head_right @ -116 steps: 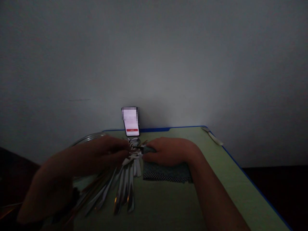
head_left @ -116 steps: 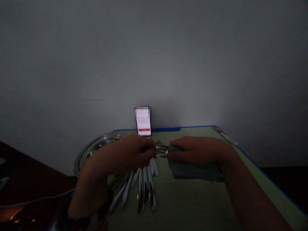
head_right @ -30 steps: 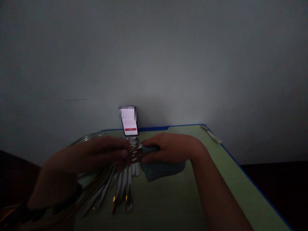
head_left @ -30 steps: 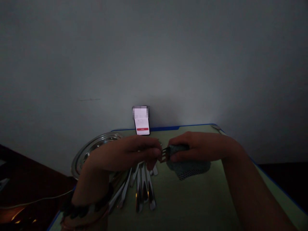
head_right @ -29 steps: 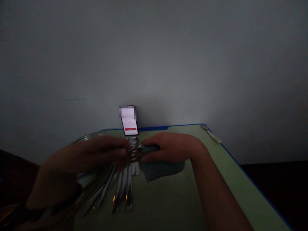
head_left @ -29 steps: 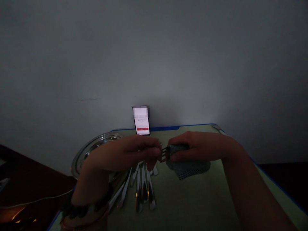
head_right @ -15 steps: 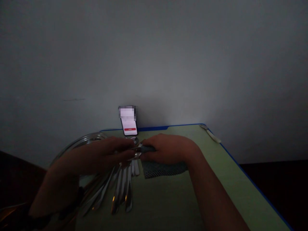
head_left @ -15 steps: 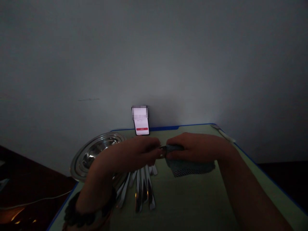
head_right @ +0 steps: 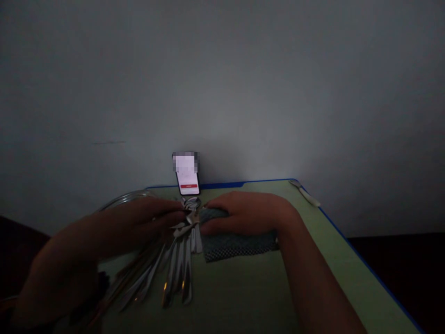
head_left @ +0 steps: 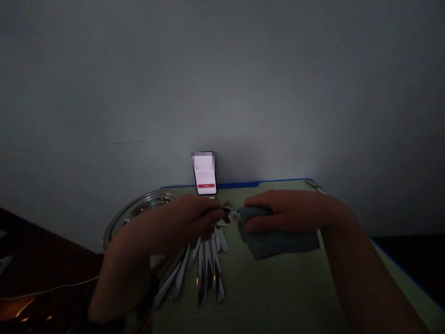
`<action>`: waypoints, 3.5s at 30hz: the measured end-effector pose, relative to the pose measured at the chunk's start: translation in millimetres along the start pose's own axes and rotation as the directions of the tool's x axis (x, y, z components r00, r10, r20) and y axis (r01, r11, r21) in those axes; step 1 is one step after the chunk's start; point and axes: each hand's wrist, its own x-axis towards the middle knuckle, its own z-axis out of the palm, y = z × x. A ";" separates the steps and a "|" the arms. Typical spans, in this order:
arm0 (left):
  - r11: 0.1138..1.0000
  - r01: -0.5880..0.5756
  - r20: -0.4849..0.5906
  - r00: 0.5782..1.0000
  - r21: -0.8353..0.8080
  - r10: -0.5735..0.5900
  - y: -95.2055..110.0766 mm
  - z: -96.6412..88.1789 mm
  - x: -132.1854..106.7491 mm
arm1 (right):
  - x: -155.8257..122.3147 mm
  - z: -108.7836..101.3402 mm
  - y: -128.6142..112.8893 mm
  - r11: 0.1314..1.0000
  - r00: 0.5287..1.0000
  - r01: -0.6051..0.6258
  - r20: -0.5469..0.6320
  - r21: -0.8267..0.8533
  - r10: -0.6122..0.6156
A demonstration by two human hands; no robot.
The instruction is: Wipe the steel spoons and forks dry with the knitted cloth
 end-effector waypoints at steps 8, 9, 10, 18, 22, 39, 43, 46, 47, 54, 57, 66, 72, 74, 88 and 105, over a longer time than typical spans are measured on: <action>0.999 0.038 -0.035 0.999 -0.023 -0.038 -0.6 -4.0 -12.4 | -16.0 -6.7 3.0 0.992 0.994 -0.105 -0.018 0.074 0.107; 0.999 0.035 -0.040 0.999 -0.007 -0.035 -0.1 -3.9 -12.2 | -16.9 -6.8 2.1 0.992 0.994 -0.105 -0.024 0.067 0.106; 0.999 0.034 -0.042 0.999 0.013 -0.034 0.4 -4.0 -12.0 | -17.6 -6.7 0.8 0.993 0.994 -0.100 -0.035 0.059 0.102; 0.998 -0.009 -0.006 1.000 0.062 0.010 6.8 -3.9 -5.7 | -14.5 -2.8 -11.6 0.997 0.994 -0.069 -0.090 -0.023 0.066; 0.998 -0.011 -0.019 1.000 0.068 0.012 8.3 -0.9 -3.5 | -14.1 -1.3 -13.4 0.998 0.994 -0.060 -0.096 -0.023 0.058; 0.997 -0.059 -0.021 0.998 0.041 0.060 1.4 3.6 0.9 | -15.3 -0.9 -15.1 0.997 0.990 -0.063 -0.127 -0.048 0.056; 0.997 -0.067 -0.016 0.998 0.035 0.068 2.2 3.0 0.0 | -15.8 -1.8 -16.9 0.996 0.991 -0.067 -0.122 -0.058 0.060; 0.996 -0.083 -0.022 0.996 0.044 0.085 4.3 1.5 -2.1 | -15.9 -2.3 -17.9 0.995 0.990 -0.072 -0.125 -0.069 0.063; 0.995 -0.088 -0.021 0.996 0.048 0.089 5.0 1.0 -2.8 | -16.0 -2.4 -18.0 0.995 0.990 -0.073 -0.124 -0.067 0.065; 0.993 -0.102 -0.063 0.992 0.058 0.106 4.1 1.4 -2.2 | -18.6 -3.1 -18.9 0.996 0.989 -0.067 -0.137 -0.055 0.059; 0.993 -0.106 -0.060 0.992 0.053 0.109 1.9 2.6 -0.2 | -19.5 -4.0 -19.4 0.996 0.989 -0.065 -0.138 -0.058 0.056; 0.992 -0.116 -0.057 0.991 0.059 0.119 2.4 2.8 -1.6 | -17.7 -4.5 -18.3 0.996 0.991 -0.070 -0.120 -0.062 0.062; 0.992 -0.102 -0.060 0.992 0.073 0.107 6.9 1.3 -1.9 | -16.8 -3.9 -16.7 0.995 0.990 -0.068 -0.126 -0.067 0.059; 0.993 -0.098 -0.061 0.993 0.064 0.102 6.1 2.1 -1.2 | -16.9 -3.1 -16.1 0.996 0.991 -0.067 -0.120 -0.064 0.059; 0.994 -0.097 -0.061 0.993 0.045 0.099 8.2 1.7 -0.2 | -17.9 -4.1 -19.1 0.994 0.990 -0.084 -0.115 -0.068 0.076; 0.994 -0.102 -0.097 0.990 0.043 0.106 8.7 1.7 1.1 | -18.0 -4.1 -17.6 0.996 0.992 -0.081 -0.104 -0.041 0.076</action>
